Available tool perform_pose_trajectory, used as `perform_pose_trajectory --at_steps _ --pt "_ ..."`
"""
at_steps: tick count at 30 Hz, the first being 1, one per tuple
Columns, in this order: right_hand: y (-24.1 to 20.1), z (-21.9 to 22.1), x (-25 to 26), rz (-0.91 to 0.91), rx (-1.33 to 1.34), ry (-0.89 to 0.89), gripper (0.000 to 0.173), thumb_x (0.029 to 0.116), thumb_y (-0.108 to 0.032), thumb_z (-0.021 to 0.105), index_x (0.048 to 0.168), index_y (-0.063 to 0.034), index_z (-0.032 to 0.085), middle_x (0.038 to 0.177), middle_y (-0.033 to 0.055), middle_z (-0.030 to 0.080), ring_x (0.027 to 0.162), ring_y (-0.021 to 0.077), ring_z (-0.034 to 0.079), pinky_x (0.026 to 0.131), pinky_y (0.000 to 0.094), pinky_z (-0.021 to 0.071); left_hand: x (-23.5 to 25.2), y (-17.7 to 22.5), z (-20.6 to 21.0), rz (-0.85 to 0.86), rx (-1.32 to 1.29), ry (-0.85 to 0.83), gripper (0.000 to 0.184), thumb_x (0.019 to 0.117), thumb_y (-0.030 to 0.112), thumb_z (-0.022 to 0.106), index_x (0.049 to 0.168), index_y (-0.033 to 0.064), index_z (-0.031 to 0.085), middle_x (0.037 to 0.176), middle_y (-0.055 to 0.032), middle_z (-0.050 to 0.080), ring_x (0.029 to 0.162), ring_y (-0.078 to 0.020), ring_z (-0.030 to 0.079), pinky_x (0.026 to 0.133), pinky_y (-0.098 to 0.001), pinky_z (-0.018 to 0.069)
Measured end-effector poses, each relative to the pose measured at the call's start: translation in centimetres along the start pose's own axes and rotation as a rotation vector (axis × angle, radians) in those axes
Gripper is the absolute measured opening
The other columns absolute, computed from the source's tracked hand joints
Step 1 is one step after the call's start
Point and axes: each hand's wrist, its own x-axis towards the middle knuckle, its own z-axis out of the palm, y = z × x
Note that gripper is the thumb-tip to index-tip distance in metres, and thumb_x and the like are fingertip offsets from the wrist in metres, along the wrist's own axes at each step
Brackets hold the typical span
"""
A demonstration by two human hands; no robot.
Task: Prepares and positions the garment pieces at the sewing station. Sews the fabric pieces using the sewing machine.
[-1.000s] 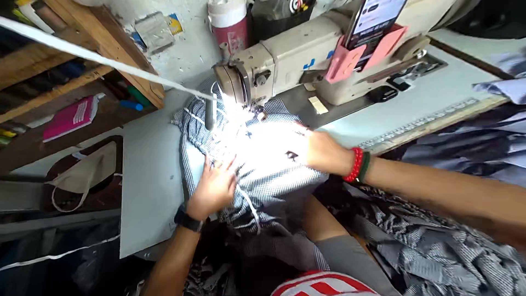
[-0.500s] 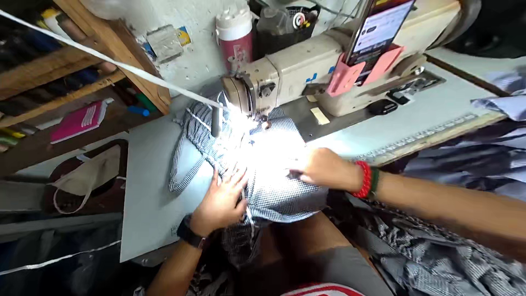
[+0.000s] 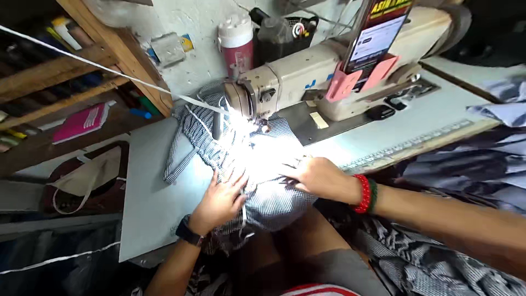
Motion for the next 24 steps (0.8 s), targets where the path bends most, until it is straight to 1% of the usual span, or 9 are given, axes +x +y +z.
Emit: perform_pose_trajectory --at_steps 2,4,8,11,14,15,18,21,24 --pt "0.2 0.6 0.0 0.092 0.046 -0.023 0.019 0.0918 -0.023 0.067 0.103 -0.0099 0.074 0.091 0.0158 0.071 0.083 0.0387 0.071 0.060 0.0562 0.0557 0.4 -1.3 0.4 -0.032 -0.003 0.070 0.049 0.1075 0.037 0.037 0.151 0.0213 0.053 0.160 -0.0026 0.046 0.152 -0.0278 0.034 0.121 -0.0707 0.0130" --pt "-0.5 0.4 -0.1 0.144 0.027 -0.052 0.024 0.0933 -0.024 0.067 0.111 -0.0105 0.075 0.112 0.0160 0.072 0.103 0.0414 0.069 0.069 0.0587 0.0581 0.2 -1.4 0.6 -0.011 0.027 0.085 0.047 0.1055 0.033 0.043 0.149 0.0217 0.055 0.160 -0.0037 0.046 0.153 -0.0294 0.034 0.121 -0.0722 0.0109" --pt "-0.1 0.5 0.1 0.078 0.051 0.003 0.019 0.0914 -0.022 0.067 0.102 -0.0082 0.074 0.099 0.0174 0.072 0.090 0.0385 0.071 0.066 0.0558 0.0574 0.7 -1.6 0.1 -0.039 -0.018 0.040 0.049 0.1071 0.039 0.039 0.149 0.0183 0.056 0.159 -0.0046 0.047 0.152 -0.0291 0.035 0.122 -0.0704 0.0113" --pt "-0.2 0.0 0.3 0.226 0.068 -0.079 0.030 0.0916 -0.017 0.069 0.120 -0.0065 0.073 0.142 0.0248 0.057 0.102 0.0453 0.069 0.071 0.0599 0.0576 0.6 -1.9 1.0 0.003 0.018 0.111 0.047 0.1064 0.034 0.044 0.150 0.0212 0.054 0.160 -0.0017 0.046 0.154 -0.0272 0.031 0.122 -0.0703 0.0104" --pt "-1.0 0.6 -0.3 0.089 0.005 0.021 0.018 0.0871 -0.020 0.068 0.099 -0.0080 0.074 0.099 0.0214 0.071 0.087 0.0403 0.071 0.062 0.0558 0.0570 0.3 -1.9 0.1 0.035 -0.051 0.067 0.050 0.1051 0.040 0.048 0.150 0.0174 0.054 0.157 -0.0039 0.049 0.151 -0.0270 0.038 0.122 -0.0697 0.0135" --pt "-0.5 0.9 -0.3 0.108 0.037 0.015 0.017 0.0898 -0.021 0.067 0.099 -0.0085 0.074 0.099 0.0186 0.071 0.088 0.0385 0.071 0.064 0.0561 0.0574 0.5 -2.5 0.3 0.022 -0.050 0.100 0.048 0.1055 0.040 0.047 0.146 0.0160 0.059 0.153 -0.0057 0.054 0.150 -0.0294 0.039 0.121 -0.0706 0.0149" --pt "-0.5 0.3 -0.2 0.254 0.081 -0.060 0.029 0.0912 -0.018 0.069 0.118 -0.0084 0.074 0.132 0.0248 0.064 0.095 0.0455 0.070 0.069 0.0614 0.0569 0.4 -2.4 0.6 0.078 0.000 0.142 0.043 0.1062 0.030 0.047 0.148 0.0226 0.058 0.159 -0.0007 0.047 0.154 -0.0268 0.031 0.121 -0.0729 0.0101" --pt "-1.4 0.3 -0.9 0.140 0.007 0.004 0.021 0.0892 -0.021 0.067 0.107 -0.0115 0.075 0.092 0.0202 0.071 0.079 0.0400 0.070 0.058 0.0555 0.0549 -0.3 -1.4 -0.2 0.111 -0.087 0.049 0.047 0.1033 0.024 0.051 0.150 0.0198 0.055 0.161 0.0002 0.044 0.152 -0.0242 0.036 0.121 -0.0714 0.0138" --pt "-0.7 0.3 -1.0 0.234 0.049 -0.021 0.021 0.0941 -0.019 0.065 0.110 -0.0105 0.075 0.118 0.0184 0.070 0.100 0.0430 0.070 0.068 0.0595 0.0574 -0.4 -2.5 1.0 0.121 -0.099 0.162 0.043 0.1024 0.022 0.051 0.143 0.0189 0.062 0.153 -0.0023 0.055 0.145 -0.0262 0.047 0.119 -0.0747 0.0154"
